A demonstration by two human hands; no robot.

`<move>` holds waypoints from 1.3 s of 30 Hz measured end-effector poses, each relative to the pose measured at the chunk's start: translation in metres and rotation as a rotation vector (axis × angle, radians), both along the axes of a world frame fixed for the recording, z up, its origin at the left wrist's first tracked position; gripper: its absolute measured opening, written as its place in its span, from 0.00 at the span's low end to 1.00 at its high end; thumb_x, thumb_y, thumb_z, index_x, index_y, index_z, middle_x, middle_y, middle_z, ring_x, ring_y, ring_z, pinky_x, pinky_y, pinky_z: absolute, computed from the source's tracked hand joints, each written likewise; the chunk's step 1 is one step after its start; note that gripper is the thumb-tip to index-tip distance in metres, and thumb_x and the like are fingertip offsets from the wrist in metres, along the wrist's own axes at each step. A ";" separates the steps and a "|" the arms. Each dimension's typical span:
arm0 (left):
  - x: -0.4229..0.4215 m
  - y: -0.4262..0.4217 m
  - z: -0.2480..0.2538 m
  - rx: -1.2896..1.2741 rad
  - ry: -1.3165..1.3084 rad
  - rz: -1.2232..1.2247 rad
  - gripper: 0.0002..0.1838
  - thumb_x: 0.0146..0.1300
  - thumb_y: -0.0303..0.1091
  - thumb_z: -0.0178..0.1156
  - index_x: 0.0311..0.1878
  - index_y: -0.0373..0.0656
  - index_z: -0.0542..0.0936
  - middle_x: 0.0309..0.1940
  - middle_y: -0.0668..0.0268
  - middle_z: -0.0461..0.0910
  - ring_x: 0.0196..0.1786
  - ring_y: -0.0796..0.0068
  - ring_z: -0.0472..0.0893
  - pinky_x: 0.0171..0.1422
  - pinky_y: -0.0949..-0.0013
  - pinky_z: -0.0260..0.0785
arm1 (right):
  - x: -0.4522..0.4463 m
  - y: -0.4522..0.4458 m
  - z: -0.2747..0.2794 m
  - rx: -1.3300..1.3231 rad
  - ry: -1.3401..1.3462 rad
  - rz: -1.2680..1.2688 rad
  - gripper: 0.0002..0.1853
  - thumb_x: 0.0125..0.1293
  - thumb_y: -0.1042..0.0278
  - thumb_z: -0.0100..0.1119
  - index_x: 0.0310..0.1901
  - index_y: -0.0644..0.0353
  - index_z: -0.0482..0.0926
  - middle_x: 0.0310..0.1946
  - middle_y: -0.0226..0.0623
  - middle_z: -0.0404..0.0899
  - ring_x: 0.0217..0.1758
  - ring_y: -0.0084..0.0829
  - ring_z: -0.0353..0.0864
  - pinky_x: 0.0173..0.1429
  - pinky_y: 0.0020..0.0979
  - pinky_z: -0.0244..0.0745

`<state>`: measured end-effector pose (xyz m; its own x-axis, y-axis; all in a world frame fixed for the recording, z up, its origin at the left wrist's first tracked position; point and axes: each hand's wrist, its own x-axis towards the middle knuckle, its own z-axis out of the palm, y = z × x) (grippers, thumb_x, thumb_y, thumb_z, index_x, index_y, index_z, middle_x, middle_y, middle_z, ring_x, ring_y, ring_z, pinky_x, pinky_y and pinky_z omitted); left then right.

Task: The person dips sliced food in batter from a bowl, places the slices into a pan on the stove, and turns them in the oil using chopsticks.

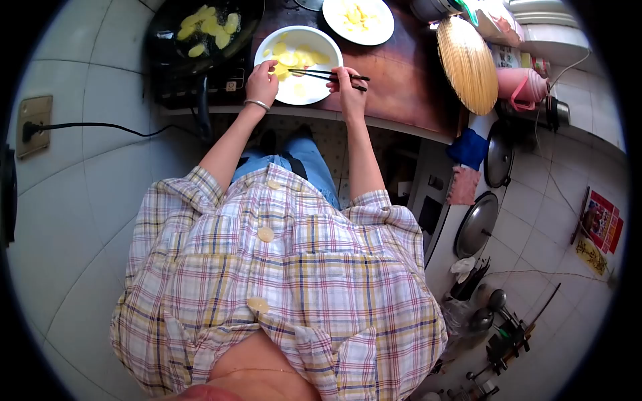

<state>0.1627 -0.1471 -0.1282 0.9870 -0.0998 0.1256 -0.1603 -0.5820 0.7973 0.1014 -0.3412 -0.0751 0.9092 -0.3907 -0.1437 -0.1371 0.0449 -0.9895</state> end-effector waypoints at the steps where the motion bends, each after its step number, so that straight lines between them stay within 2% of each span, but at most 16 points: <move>1: 0.003 -0.002 0.001 0.020 0.005 0.022 0.16 0.53 0.23 0.54 0.47 0.45 0.75 0.38 0.61 0.78 0.36 0.63 0.80 0.42 0.63 0.72 | -0.002 0.000 0.003 0.050 -0.017 -0.061 0.13 0.68 0.63 0.51 0.39 0.67 0.78 0.29 0.39 0.79 0.26 0.25 0.79 0.28 0.22 0.73; 6: 0.009 -0.002 -0.010 0.129 0.060 0.052 0.17 0.52 0.24 0.56 0.48 0.46 0.75 0.42 0.58 0.77 0.46 0.58 0.77 0.49 0.59 0.70 | 0.007 -0.004 0.031 0.142 -0.103 -0.112 0.14 0.69 0.63 0.49 0.39 0.69 0.75 0.30 0.41 0.80 0.27 0.26 0.80 0.28 0.22 0.74; 9: 0.011 -0.002 -0.011 0.172 0.029 0.043 0.17 0.52 0.24 0.56 0.48 0.44 0.75 0.43 0.56 0.76 0.46 0.56 0.76 0.50 0.58 0.70 | 0.019 0.005 0.055 -0.013 -0.078 -0.020 0.13 0.68 0.64 0.51 0.39 0.67 0.78 0.29 0.38 0.80 0.25 0.24 0.80 0.27 0.20 0.71; 11: 0.011 0.001 -0.009 0.186 0.017 0.053 0.17 0.53 0.24 0.56 0.48 0.45 0.75 0.43 0.56 0.76 0.46 0.55 0.76 0.50 0.58 0.70 | 0.025 -0.001 0.035 -0.066 -0.028 0.166 0.11 0.67 0.66 0.52 0.39 0.65 0.79 0.28 0.35 0.80 0.24 0.21 0.78 0.25 0.19 0.68; 14: 0.013 0.004 -0.009 0.200 0.049 0.070 0.15 0.53 0.23 0.56 0.46 0.45 0.77 0.42 0.57 0.77 0.44 0.55 0.77 0.48 0.59 0.71 | 0.023 0.002 0.014 -0.132 0.039 0.233 0.09 0.65 0.68 0.54 0.40 0.63 0.80 0.28 0.31 0.80 0.23 0.18 0.77 0.23 0.18 0.67; 18: 0.030 -0.009 -0.010 0.218 0.076 -0.011 0.16 0.53 0.23 0.55 0.46 0.46 0.77 0.41 0.57 0.77 0.45 0.57 0.77 0.49 0.59 0.71 | 0.025 0.007 -0.003 -0.036 0.039 0.131 0.11 0.67 0.67 0.52 0.38 0.69 0.77 0.27 0.38 0.79 0.24 0.25 0.80 0.29 0.24 0.77; 24: 0.072 -0.032 -0.040 0.295 0.032 -0.204 0.16 0.56 0.24 0.50 0.47 0.45 0.78 0.44 0.56 0.77 0.47 0.54 0.76 0.53 0.57 0.69 | 0.017 -0.021 0.004 0.049 -0.025 -0.006 0.11 0.67 0.68 0.52 0.35 0.69 0.77 0.24 0.38 0.79 0.22 0.25 0.79 0.27 0.23 0.77; 27: 0.073 -0.039 -0.033 0.365 0.071 -0.269 0.15 0.58 0.25 0.46 0.46 0.46 0.78 0.44 0.58 0.77 0.48 0.53 0.75 0.54 0.58 0.68 | 0.014 -0.038 0.033 0.013 -0.029 -0.061 0.12 0.68 0.67 0.51 0.36 0.68 0.77 0.26 0.39 0.79 0.23 0.25 0.79 0.27 0.24 0.77; 29: 0.076 -0.042 -0.035 0.553 0.010 -0.388 0.12 0.58 0.28 0.48 0.43 0.47 0.78 0.43 0.59 0.76 0.50 0.55 0.75 0.54 0.59 0.69 | 0.019 -0.042 0.058 0.058 -0.091 -0.099 0.12 0.68 0.66 0.50 0.37 0.68 0.77 0.27 0.40 0.79 0.23 0.26 0.79 0.29 0.24 0.77; 30: 0.076 -0.045 -0.034 0.608 0.026 -0.387 0.10 0.58 0.30 0.49 0.41 0.48 0.77 0.43 0.60 0.75 0.51 0.57 0.74 0.53 0.59 0.69 | 0.023 -0.041 0.074 0.096 -0.103 -0.081 0.12 0.69 0.66 0.49 0.40 0.68 0.76 0.29 0.41 0.79 0.26 0.28 0.80 0.32 0.24 0.77; 34: 0.068 -0.054 -0.024 0.755 0.108 -0.358 0.11 0.60 0.33 0.50 0.44 0.47 0.76 0.50 0.59 0.71 0.57 0.56 0.69 0.57 0.58 0.67 | 0.066 -0.012 0.121 0.148 -0.208 0.047 0.10 0.68 0.69 0.49 0.40 0.68 0.76 0.31 0.45 0.80 0.29 0.30 0.82 0.32 0.24 0.77; 37: 0.064 -0.053 -0.026 0.748 0.139 -0.378 0.12 0.60 0.31 0.52 0.46 0.45 0.76 0.51 0.57 0.69 0.58 0.55 0.67 0.59 0.59 0.65 | 0.111 0.036 0.128 0.133 -0.229 0.189 0.11 0.67 0.67 0.52 0.38 0.68 0.78 0.29 0.38 0.80 0.27 0.25 0.81 0.32 0.21 0.76; 39: 0.063 -0.053 -0.030 0.723 0.125 -0.331 0.12 0.58 0.32 0.54 0.44 0.44 0.79 0.50 0.58 0.71 0.58 0.56 0.68 0.59 0.61 0.65 | 0.143 0.069 0.104 0.031 -0.341 0.302 0.09 0.66 0.68 0.54 0.36 0.66 0.80 0.26 0.33 0.80 0.24 0.22 0.80 0.30 0.19 0.75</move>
<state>0.2258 -0.2004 -0.1585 0.8945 -0.4039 -0.1917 -0.3492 -0.8989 0.2647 0.2448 -0.2727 0.0290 0.9791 -0.1009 0.1766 0.1852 0.0832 -0.9792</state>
